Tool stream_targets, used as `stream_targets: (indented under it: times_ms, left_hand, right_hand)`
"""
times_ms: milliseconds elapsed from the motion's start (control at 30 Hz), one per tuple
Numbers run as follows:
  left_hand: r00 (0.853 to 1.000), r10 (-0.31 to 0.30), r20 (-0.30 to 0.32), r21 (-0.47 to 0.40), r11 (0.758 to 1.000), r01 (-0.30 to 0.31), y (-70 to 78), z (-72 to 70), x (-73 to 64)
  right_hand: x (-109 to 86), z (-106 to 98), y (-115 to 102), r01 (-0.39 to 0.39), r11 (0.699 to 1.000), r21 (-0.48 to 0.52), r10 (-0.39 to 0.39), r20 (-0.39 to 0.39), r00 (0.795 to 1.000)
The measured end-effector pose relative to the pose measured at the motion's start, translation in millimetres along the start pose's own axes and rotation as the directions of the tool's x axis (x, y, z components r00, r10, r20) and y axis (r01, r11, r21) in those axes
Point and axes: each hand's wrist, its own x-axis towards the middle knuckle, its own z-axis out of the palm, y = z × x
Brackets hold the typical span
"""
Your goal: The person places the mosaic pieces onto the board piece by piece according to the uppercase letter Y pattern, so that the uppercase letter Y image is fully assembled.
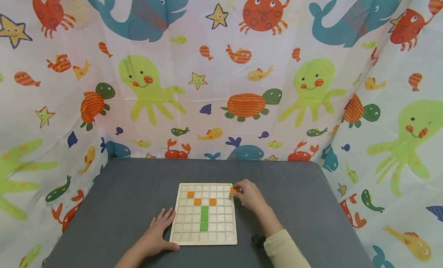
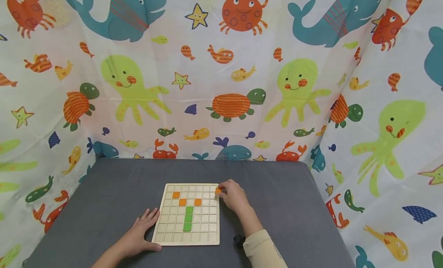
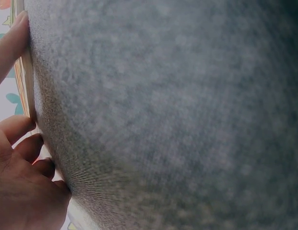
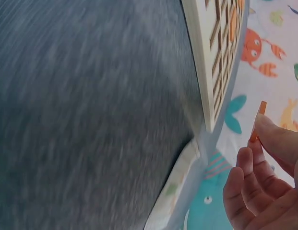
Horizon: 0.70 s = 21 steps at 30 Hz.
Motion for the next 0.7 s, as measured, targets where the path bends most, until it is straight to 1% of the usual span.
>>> stream_targets:
  times_ms: [100,200,267,500,700]
  left_hand:
    - [1.0,-0.001,-0.002,-0.001,1.0,0.001,-0.5,1.0,-2.0]
    - [1.0,0.003,-0.009,0.004,1.0,-0.003,-0.4,1.8,-3.0]
    - [1.0,0.007,-0.014,0.008,1.0,-0.007,-0.3,1.2,-2.9]
    - [1.0,0.004,-0.014,0.011,1.0,-0.004,-1.1,0.8,-2.3]
    - [1.0,0.014,-0.014,0.0,1.0,-0.014,-2.9,1.2,-2.3]
  right_hand:
    - [2.7,8,-7,0.026,1.0,0.0,-0.026,0.031,0.999]
    - [7.7,15,-12,0.063,0.998,0.001,-0.063,0.042,0.997]
    - [12.1,21,-16,0.071,0.997,0.002,-0.071,0.047,0.996]
    - [22.4,39,-19,0.055,0.998,-0.021,-0.053,0.085,0.995]
    - [22.8,42,-25,0.02,0.998,-0.053,-0.015,0.107,0.994]
